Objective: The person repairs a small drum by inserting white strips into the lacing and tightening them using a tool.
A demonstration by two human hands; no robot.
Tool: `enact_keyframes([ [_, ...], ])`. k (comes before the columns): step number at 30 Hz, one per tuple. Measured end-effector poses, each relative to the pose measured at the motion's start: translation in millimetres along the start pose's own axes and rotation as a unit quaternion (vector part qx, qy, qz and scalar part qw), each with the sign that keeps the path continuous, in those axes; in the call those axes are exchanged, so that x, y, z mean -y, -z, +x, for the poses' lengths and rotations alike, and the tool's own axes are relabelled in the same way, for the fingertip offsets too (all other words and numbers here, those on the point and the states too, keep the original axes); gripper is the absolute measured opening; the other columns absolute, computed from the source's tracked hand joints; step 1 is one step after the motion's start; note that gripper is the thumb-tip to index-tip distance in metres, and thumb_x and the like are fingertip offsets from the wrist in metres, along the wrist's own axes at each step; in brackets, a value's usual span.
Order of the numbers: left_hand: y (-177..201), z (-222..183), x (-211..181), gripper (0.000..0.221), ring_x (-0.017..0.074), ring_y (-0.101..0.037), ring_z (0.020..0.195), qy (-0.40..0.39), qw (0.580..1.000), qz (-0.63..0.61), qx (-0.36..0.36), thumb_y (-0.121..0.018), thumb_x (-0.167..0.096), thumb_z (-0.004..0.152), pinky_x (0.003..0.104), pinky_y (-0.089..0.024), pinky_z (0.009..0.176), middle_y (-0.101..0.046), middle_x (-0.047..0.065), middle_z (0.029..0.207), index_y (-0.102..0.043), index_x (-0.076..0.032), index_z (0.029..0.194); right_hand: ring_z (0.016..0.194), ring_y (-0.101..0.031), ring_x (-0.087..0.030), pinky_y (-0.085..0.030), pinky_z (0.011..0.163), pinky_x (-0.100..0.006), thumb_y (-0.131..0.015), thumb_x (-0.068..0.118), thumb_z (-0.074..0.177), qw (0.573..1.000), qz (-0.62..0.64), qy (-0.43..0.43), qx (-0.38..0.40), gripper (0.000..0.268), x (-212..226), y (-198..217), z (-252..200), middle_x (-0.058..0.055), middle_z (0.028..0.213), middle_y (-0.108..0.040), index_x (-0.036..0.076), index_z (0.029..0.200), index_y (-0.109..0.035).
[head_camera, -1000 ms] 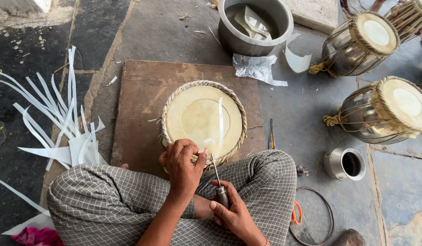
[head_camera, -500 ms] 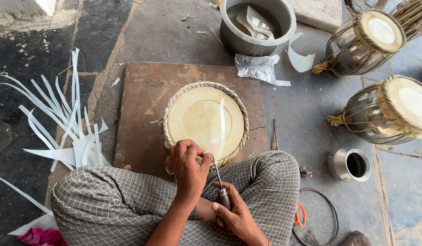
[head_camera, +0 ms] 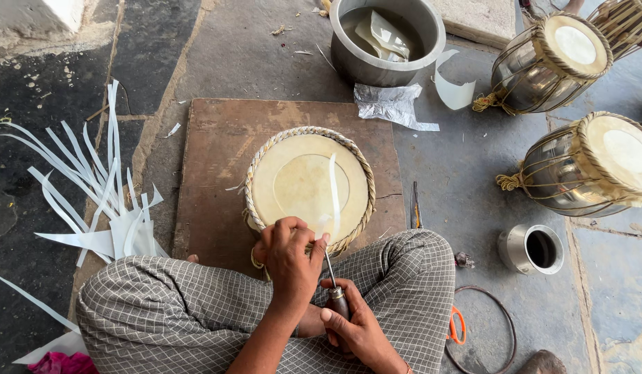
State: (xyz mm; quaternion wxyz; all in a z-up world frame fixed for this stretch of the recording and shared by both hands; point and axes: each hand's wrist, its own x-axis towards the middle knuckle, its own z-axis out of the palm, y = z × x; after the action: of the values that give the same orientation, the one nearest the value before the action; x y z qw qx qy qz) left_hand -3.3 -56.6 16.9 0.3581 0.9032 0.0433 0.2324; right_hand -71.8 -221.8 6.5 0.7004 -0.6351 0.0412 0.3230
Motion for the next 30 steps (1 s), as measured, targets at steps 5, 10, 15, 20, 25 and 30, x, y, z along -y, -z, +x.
enact_keyframes([
  [5,-1,-7,7,0.028,0.0284,-0.05,0.113,-0.071,0.997,-0.02,-0.032,-0.076,-0.036,0.089,0.05,-0.035,0.097,-0.062,0.004,0.117,-0.071,-0.008,0.089,0.069,-0.066,-0.019,-0.056,0.057,-0.033,-0.065,0.021,0.094,0.942,0.322,-0.031,0.093,0.054,5,-3,6,-0.015,0.094,-0.064,0.001,0.14,-0.043],
  [10,2,-4,20,0.021,0.0252,-0.052,0.114,-0.073,0.996,-0.037,-0.041,-0.075,-0.039,0.087,0.051,-0.031,0.1,-0.061,0.001,0.114,-0.073,-0.018,0.085,0.105,-0.071,-0.028,-0.06,0.082,-0.037,-0.071,0.018,0.091,0.86,-0.481,0.168,-0.037,0.056,44,26,-41,-0.016,0.116,-0.066,0.006,0.141,-0.048],
  [15,12,7,32,0.018,0.0234,-0.053,0.113,-0.069,0.996,-0.058,0.002,-0.079,-0.041,0.078,0.049,-0.03,0.098,-0.062,-0.002,0.109,-0.075,-0.023,0.082,0.105,-0.068,-0.019,-0.048,0.097,-0.043,-0.07,0.021,0.089,0.788,-0.613,0.052,0.015,0.032,57,58,-68,-0.002,0.104,-0.067,0.024,0.121,-0.067],
  [20,32,13,29,0.014,0.0236,-0.055,0.11,-0.094,0.994,-0.023,0.045,-0.08,-0.033,0.075,0.051,-0.029,0.095,-0.064,-0.001,0.106,-0.077,-0.023,0.084,0.111,-0.06,-0.028,-0.03,0.11,-0.049,-0.061,0.005,0.089,0.735,-0.635,0.21,0.113,0.028,28,6,-3,-0.004,0.102,-0.066,0.019,0.109,-0.075],
  [25,52,29,39,0.02,0.0183,-0.057,0.1,-0.185,0.97,-0.001,0.158,-0.079,-0.022,0.08,0.048,-0.031,0.102,-0.062,-0.003,0.095,-0.078,-0.019,0.1,0.096,-0.068,-0.022,-0.053,0.09,-0.038,-0.072,0.018,0.084,0.837,-0.489,0.234,0.074,0.026,46,-15,15,-0.004,0.099,-0.075,0.013,0.109,-0.077],
  [30,55,44,46,0.023,0.0182,-0.057,0.1,-0.187,0.947,-0.087,0.247,-0.08,-0.023,0.079,0.041,-0.032,0.104,-0.061,-0.002,0.094,-0.077,-0.017,0.101,0.062,-0.065,-0.01,-0.054,0.057,-0.027,-0.065,0.029,0.097,0.961,-0.248,-0.016,-0.12,0.026,71,-3,32,-0.005,0.072,-0.073,0.007,0.098,-0.078],
])
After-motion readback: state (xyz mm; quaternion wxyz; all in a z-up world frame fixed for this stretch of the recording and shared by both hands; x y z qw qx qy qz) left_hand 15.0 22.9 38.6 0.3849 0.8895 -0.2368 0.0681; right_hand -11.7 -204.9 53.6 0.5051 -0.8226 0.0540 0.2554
